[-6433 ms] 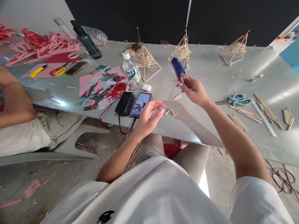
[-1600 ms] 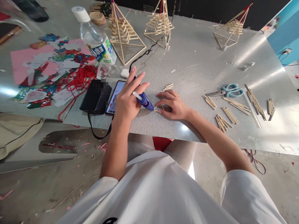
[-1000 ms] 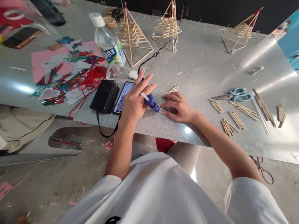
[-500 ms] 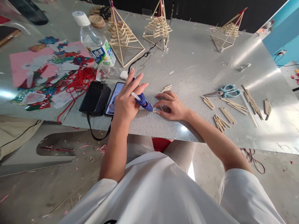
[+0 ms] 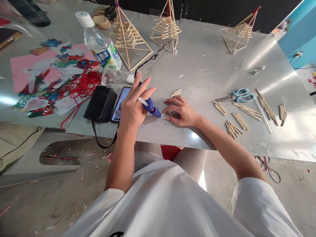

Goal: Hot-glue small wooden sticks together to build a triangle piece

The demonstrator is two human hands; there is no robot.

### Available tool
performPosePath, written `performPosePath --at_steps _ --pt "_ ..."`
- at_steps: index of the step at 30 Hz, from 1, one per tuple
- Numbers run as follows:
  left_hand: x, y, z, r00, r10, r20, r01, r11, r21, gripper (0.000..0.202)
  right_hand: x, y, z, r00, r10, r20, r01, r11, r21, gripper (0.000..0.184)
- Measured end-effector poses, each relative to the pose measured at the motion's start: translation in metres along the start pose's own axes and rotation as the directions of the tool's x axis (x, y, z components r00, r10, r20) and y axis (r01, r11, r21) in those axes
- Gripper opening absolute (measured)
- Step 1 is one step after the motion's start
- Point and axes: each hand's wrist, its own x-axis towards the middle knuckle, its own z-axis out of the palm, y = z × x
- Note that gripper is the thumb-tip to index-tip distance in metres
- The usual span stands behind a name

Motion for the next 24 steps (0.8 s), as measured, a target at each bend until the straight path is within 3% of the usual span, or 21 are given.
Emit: performPosePath --at_steps 18,24 --pt "0.0013 0.0007 -0.0002 1.0 0.013 -0.004 -0.012 0.998 0.06 0.064 0.0 -0.001 -0.0013 0.999 0.041 0.03 -0.041 0.999 0.016 0.033" --pt "0.0004 0.0007 -0.001 0.999 -0.006 0.036 0.006 1.0 0.007 0.066 0.0002 -0.0017 -0.0015 0.997 0.059 0.039 -0.06 0.998 0.023 0.033"
